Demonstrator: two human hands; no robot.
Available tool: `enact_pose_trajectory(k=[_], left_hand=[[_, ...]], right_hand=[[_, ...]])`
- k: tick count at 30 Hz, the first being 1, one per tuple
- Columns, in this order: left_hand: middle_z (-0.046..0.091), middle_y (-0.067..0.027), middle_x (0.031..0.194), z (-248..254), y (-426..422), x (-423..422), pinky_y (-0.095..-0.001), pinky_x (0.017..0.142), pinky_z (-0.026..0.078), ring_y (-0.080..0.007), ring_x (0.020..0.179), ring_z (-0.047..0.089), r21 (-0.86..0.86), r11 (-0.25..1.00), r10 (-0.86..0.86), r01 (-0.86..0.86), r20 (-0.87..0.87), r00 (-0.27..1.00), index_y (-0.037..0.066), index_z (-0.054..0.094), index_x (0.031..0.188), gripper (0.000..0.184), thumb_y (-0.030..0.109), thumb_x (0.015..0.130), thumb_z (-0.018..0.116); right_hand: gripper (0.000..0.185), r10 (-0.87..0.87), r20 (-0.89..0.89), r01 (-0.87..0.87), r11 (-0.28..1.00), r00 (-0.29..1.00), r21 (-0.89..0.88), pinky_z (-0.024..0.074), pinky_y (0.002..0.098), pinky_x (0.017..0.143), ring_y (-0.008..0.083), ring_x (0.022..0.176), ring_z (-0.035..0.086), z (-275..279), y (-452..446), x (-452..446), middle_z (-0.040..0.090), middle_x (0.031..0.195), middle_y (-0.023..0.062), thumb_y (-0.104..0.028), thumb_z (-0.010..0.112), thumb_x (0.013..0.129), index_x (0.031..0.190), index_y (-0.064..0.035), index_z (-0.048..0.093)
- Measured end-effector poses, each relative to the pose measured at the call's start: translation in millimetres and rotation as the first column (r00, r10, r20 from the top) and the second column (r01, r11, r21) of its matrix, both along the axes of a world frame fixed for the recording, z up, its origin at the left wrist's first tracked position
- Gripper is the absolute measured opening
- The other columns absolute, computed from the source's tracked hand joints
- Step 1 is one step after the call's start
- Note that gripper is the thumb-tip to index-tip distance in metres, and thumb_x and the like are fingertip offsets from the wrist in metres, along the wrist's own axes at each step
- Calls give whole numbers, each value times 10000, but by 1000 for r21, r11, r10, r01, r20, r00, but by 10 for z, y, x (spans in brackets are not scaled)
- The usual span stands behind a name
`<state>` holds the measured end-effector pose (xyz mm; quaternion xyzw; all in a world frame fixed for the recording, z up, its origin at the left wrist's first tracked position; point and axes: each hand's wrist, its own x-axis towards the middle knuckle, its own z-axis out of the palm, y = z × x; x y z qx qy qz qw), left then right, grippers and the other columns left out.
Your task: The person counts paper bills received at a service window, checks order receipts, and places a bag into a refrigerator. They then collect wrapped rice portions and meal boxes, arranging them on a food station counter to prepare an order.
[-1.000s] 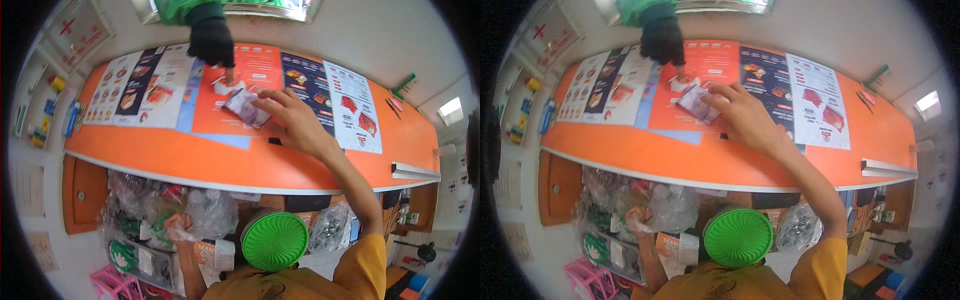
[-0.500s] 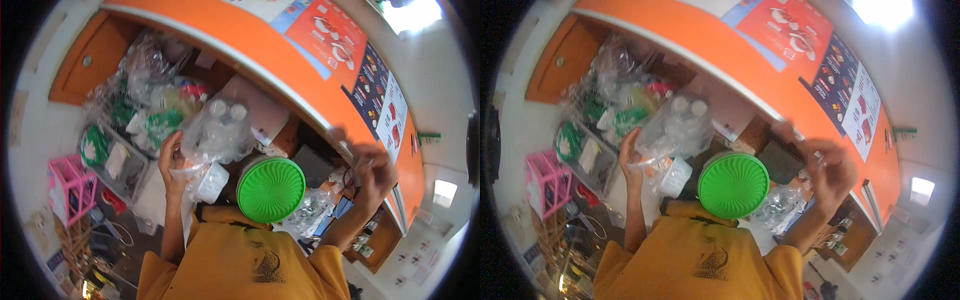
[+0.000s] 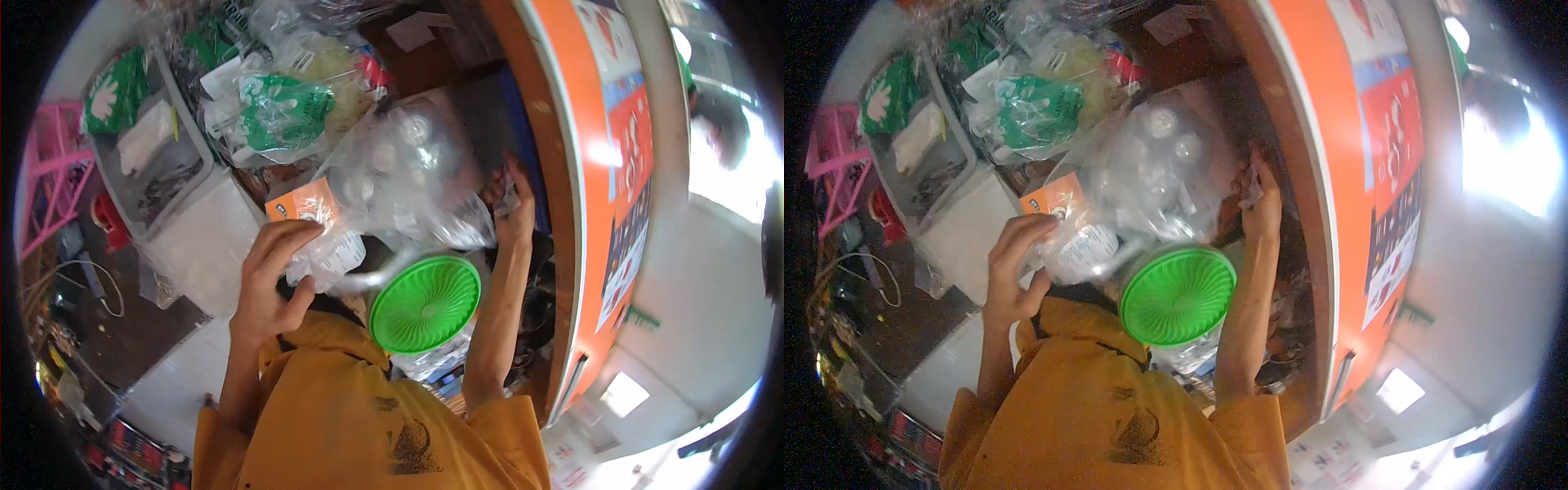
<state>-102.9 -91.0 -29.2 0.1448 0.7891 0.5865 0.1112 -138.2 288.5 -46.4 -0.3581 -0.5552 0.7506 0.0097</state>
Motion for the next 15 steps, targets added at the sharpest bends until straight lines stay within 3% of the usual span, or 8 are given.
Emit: enact_pose_trajectory(k=[2, 4, 6, 8, 10, 14, 15], left_hand=[[620, -198, 1170, -122, -194, 21, -419, 965, 445, -354, 1092, 592, -21, 996, 84, -84, 19, 996, -18, 617, 1197, 531, 119, 684, 592], [630, -196, 1141, -207, -387, 69, -423, 959, 442, -344, 1086, 594, -24, 985, 171, -170, 75, 982, -26, 617, 1185, 518, 182, 711, 613], [636, -184, 1111, -246, -576, 119, -419, 940, 443, -317, 1067, 597, -58, 968, 251, -245, 137, 958, -26, 619, 1168, 488, 261, 774, 638], [638, -178, 1092, -317, -711, 171, -408, 923, 446, -300, 1039, 600, -74, 944, 330, -322, 173, 928, -26, 620, 1147, 482, 313, 806, 643], [639, -186, 1082, -397, -768, 189, -395, 912, 448, -301, 1010, 602, -36, 908, 415, -418, 231, 880, -33, 621, 1120, 486, 332, 799, 631], [642, -160, 1029, -506, -662, -92, -385, 902, 444, -265, 977, 603, 23, 890, 424, -455, 322, 846, -34, 621, 1104, 506, 371, 801, 651], [642, -156, 1019, -523, -611, -169, -382, 898, 445, -262, 971, 604, 27, 896, 410, -443, 330, 850, -36, 621, 1105, 514, 372, 795, 657]], right_hand=[[280, 144, -49, -136, 982, 988, 131, 360, 261, 510, 86, 564, 396, -194, -80, -617, 505, 792, 15, -212, 616, 925, 1166, -73, 579], [239, 253, -4, -252, 966, 968, 64, 359, 263, 500, 95, 570, 415, -474, -52, -1293, 520, 775, 18, -203, 607, 932, 1131, -73, 591], [191, 240, -107, -262, 908, 965, -327, 364, 253, 498, 109, 588, 454, -910, 168, -2003, 550, 781, 28, -191, 577, 945, 1084, -62, 600], [154, 68, -102, -110, 856, 992, -505, 396, 277, 530, 140, 616, 494, -1180, 256, -2615, 569, 797, 36, -188, 551, 952, 1018, -57, 599], [141, -41, -136, -45, 818, 990, -574, 417, 307, 554, 155, 642, 512, -1252, 215, -2972, 574, 803, 37, -184, 536, 948, 981, -61, 596], [130, -259, -196, 24, 658, 946, -753, 436, 356, 593, 171, 672, 515, -1324, 142, -3317, 568, 801, 32, -186, 524, 931, 934, -72, 587], [130, -312, -214, 68, 694, 925, -717, 433, 346, 591, 168, 670, 506, -1349, 95, -3367, 564, 801, 31, -186, 531, 924, 937, -69, 586]])
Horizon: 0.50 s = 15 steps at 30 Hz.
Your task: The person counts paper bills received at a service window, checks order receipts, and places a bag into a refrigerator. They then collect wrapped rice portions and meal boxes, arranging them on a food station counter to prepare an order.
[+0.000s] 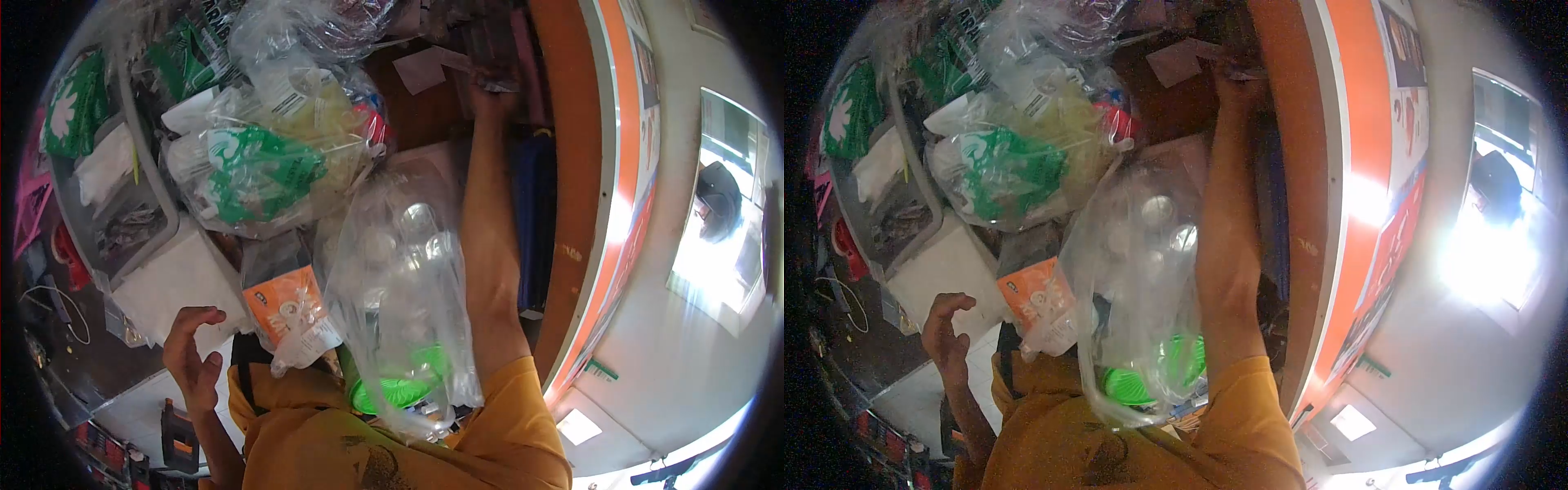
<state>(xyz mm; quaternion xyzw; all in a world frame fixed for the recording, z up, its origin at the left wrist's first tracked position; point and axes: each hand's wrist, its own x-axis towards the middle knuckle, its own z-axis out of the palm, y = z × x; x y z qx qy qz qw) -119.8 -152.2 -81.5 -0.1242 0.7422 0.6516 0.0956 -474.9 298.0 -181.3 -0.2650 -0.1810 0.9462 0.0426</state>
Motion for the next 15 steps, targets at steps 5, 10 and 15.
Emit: enact_pose_trajectory(k=[5, 10, 15], left_hand=[[646, -154, 997, -33, 175, -269, -370, 874, 452, -259, 954, 611, 57, 997, -46, 46, 11, 999, -38, 633, 1103, 504, 335, 766, 663], [651, -160, 979, -123, 245, -577, -364, 861, 457, -260, 925, 622, 84, 988, -130, 132, -22, 991, -43, 644, 1084, 472, 295, 754, 641], [650, -161, 978, -124, 295, -757, -364, 847, 464, -261, 908, 630, 100, 982, -155, 162, -69, 985, -47, 639, 1089, 474, 295, 760, 638]], right_hand=[[126, -1, -66, 1, 1000, 998, 3, 413, 300, 576, 153, 655, 460, -386, -38, 51, 547, 799, 30, -172, 568, 899, 944, -55, 575], [96, 129, -26, -130, 989, 991, -75, 382, 275, 541, 142, 642, 460, -228, -708, 399, 556, 803, 38, -145, 587, 894, 926, -57, 566], [220, 363, 118, -382, 880, 924, 281, 405, 281, 538, 162, 615, 513, 35, -780, 582, 613, 834, 48, -215, 661, 863, 1031, -78, 626]])
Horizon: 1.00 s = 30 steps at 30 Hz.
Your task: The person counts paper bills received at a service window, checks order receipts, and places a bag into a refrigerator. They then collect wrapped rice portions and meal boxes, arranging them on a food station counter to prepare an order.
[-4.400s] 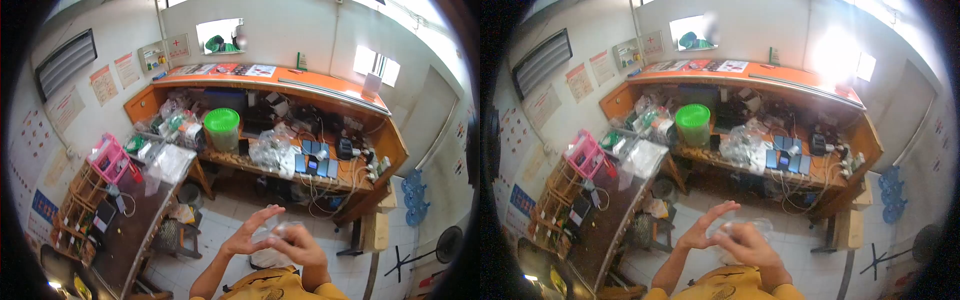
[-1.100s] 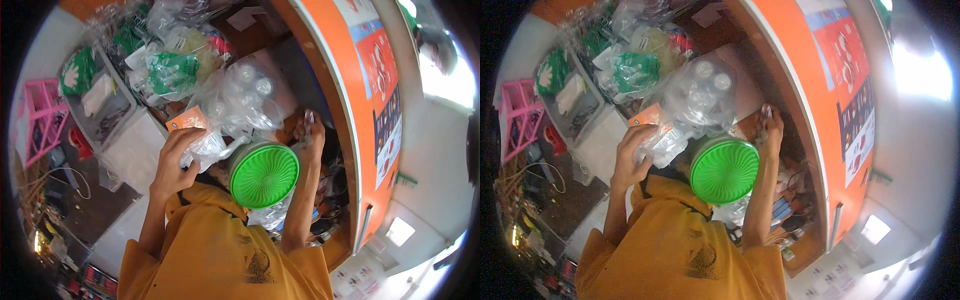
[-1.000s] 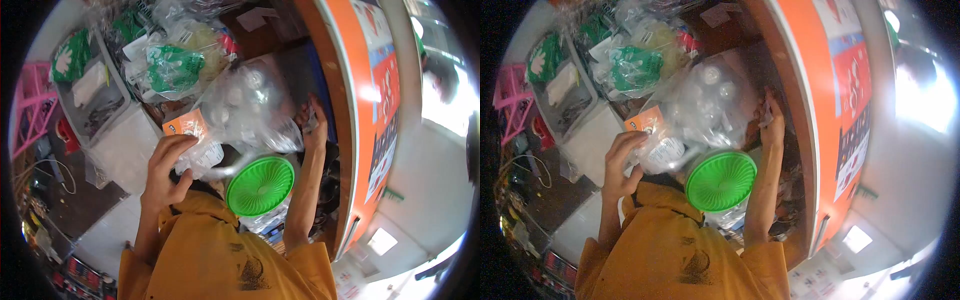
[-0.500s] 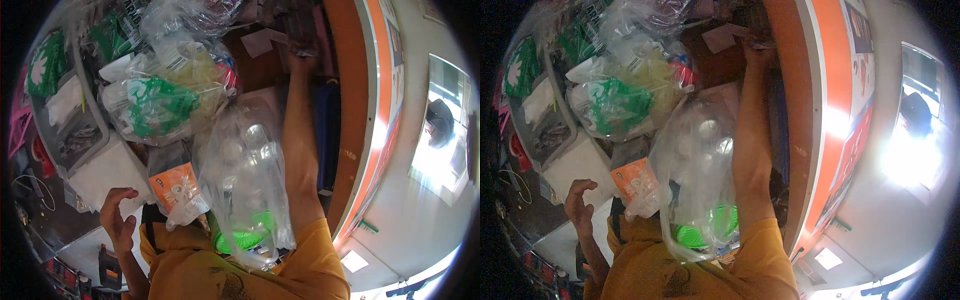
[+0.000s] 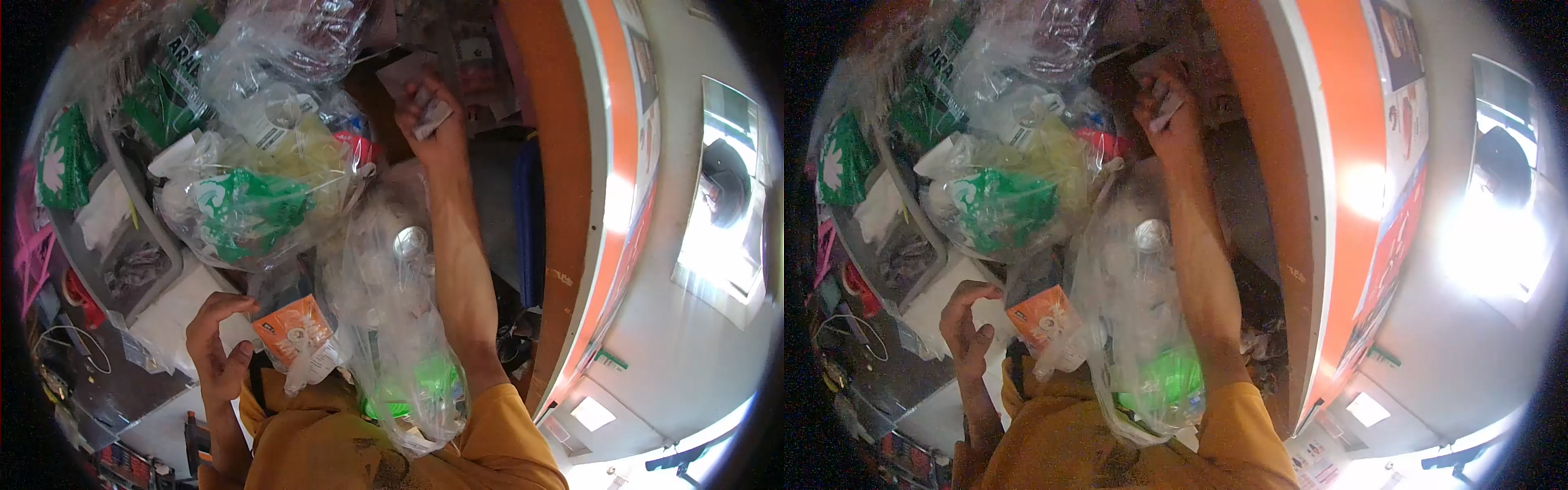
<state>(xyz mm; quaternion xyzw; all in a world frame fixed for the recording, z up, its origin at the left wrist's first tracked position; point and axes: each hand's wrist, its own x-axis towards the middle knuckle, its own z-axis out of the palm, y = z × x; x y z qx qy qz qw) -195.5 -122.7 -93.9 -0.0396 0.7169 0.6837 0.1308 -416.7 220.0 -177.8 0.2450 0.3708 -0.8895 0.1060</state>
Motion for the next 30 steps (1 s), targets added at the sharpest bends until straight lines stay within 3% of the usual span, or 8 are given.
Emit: enact_pose_trajectory(k=[2, 4, 7, 10, 16, 30], left_hand=[[650, -160, 975, 12, -29, -21, -365, 845, 465, -262, 912, 633, 1, 1000, 3, -3, -3, 1000, -44, 639, 1089, 468, 293, 764, 639], [650, -159, 973, 45, -54, -35, -365, 846, 466, -262, 919, 635, 7, 1000, 14, -14, 11, 1000, -40, 638, 1090, 460, 290, 770, 642], [650, -154, 975, 38, -114, -38, -360, 853, 461, -258, 924, 633, 39, 999, 19, -19, -5, 1000, -36, 640, 1094, 456, 299, 783, 649], [649, -151, 979, 91, -169, -50, -357, 850, 458, -252, 928, 628, 10, 1000, -2, 2, -22, 1000, -36, 637, 1098, 458, 299, 786, 652], [650, -144, 977, 168, -339, 76, -354, 831, 457, -238, 921, 614, 1, 998, 68, -68, -35, 997, -33, 630, 1108, 468, 305, 786, 657], [644, -132, 989, 227, -708, 446, -353, 839, 452, -231, 936, 602, -5, 991, 132, -132, -60, 990, -36, 619, 1115, 436, 208, 753, 627]], right_hand=[[268, 145, 75, -163, 894, 987, 418, 420, 282, 574, 154, 639, 536, 315, 40, 86, 623, 845, 47, -222, 666, 877, 1077, -48, 626], [360, 32, 47, -57, 580, 998, 813, 459, 290, 635, 164, 706, 586, 442, 181, 34, 653, 918, 71, -252, 688, 871, 1144, -28, 615], [397, 32, 9, -14, 148, 999, 989, 482, 292, 694, 173, 779, 622, 271, 784, -144, 671, 982, 94, -264, 694, 874, 1166, -8, 610], [383, 8, 33, -33, -57, 999, 998, 483, 294, 694, 174, 774, 621, 132, 845, -355, 670, 969, 96, -258, 689, 877, 1155, -6, 611], [355, -63, 66, -76, -167, 996, 983, 485, 298, 693, 174, 764, 619, 76, 763, -476, 668, 942, 99, -245, 679, 882, 1134, -3, 613], [293, -145, 43, -71, -192, 988, 979, 490, 307, 691, 176, 740, 615, 291, 650, -369, 663, 880, 107, -214, 656, 894, 1085, 6, 616]])
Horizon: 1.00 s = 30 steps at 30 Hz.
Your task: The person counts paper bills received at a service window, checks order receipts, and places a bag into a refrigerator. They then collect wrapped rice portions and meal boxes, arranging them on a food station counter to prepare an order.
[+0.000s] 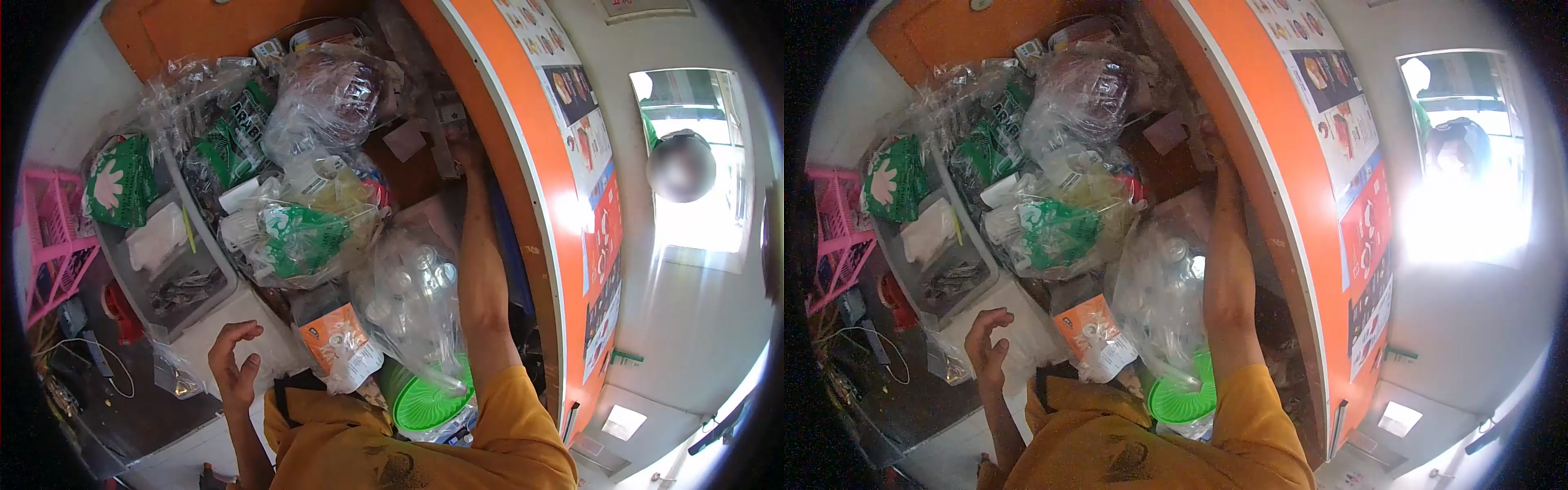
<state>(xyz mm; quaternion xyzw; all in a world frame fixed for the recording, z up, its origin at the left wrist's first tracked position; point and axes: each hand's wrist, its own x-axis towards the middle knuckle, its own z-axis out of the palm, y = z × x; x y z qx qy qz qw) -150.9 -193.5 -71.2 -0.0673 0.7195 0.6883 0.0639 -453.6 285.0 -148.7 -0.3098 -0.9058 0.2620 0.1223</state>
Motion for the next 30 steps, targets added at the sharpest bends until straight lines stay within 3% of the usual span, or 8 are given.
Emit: enact_pose_trajectory(k=[10, 15, 19, 21, 24, 25, 27, 30], left_hand=[[642, -135, 993, 79, -108, 62, -352, 853, 454, -229, 956, 615, 44, 999, 30, -27, -71, 997, -44, 613, 1124, 422, 205, 783, 630], [649, -121, 1008, 50, 73, -25, -344, 867, 461, -217, 967, 624, 158, 987, 33, -18, -92, 995, -45, 616, 1137, 391, 198, 832, 626], [655, -119, 1071, -125, 449, -275, -354, 922, 466, -215, 1012, 624, 337, 938, 52, -77, 81, 995, 0, 612, 1206, 381, 209, 887, 622], [591, -135, 1239, -27, 720, -531, -367, 940, 461, -222, 1089, 595, 377, 926, -26, -31, 144, 989, 88, 486, 1385, 537, 262, 899, 635], [435, -127, 1419, 132, 1090, -744, -396, 962, 451, -236, 1190, 540, 597, 802, -122, 28, 118, 985, 190, 242, 1524, 742, 327, 908, 633], [394, -122, 1455, 191, 1182, -769, -408, 972, 446, -244, 1211, 527, 643, 763, -142, 63, 72, 987, 200, 191, 1538, 780, 349, 909, 629], [425, -118, 1428, 383, 1294, -769, -440, 976, 457, -253, 1190, 545, 673, 737, -143, 56, 75, 987, 184, 225, 1529, 745, 348, 910, 607], [457, -134, 1389, 413, 1331, -538, -481, 937, 500, -288, 1136, 570, 756, 649, -207, 88, 64, 976, 134, 263, 1516, 712, 383, 917, 558]], right_hand=[[251, -23, -96, 18, 999, 995, -48, 493, 313, 689, 177, 723, 612, 160, -129, 296, 659, 835, 113, -192, 639, 903, 1049, 12, 618], [232, -2, -204, -21, 994, 979, -111, 494, 316, 688, 178, 714, 610, 353, -424, 602, 657, 813, 115, -181, 631, 908, 1031, 15, 619], [217, 160, -419, -219, 971, 894, -98, 495, 319, 688, 178, 708, 609, 630, -1034, 1202, 656, 795, 118, -172, 625, 911, 1017, 17, 620], [153, 343, -553, -423, 906, 759, -18, 477, 308, 621, 145, 674, 570, 952, -1345, 1591, 616, 751, 115, -32, 607, 846, 994, 6, 617], [293, 465, -435, -541, 839, 771, -62, 498, 312, 614, 183, 691, 630, 1388, -1649, 2185, 660, 835, 110, 69, 612, 722, 999, -23, 632], [325, 590, -404, -648, 762, 699, -10, 509, 322, 621, 216, 712, 645, 1540, -1716, 2366, 669, 881, 111, 73, 615, 691, 998, -33, 638], [391, 794, -318, -820, 567, 518, 77, 531, 343, 635, 282, 754, 674, 1826, -1825, 2719, 687, 974, 112, 80, 622, 631, 997, -54, 652], [399, 866, -103, -867, 496, 489, 54, 547, 379, 682, 333, 847, 664, 2158, -1902, 3174, 684, 1082, 95, 70, 642, 614, 987, -70, 664]])
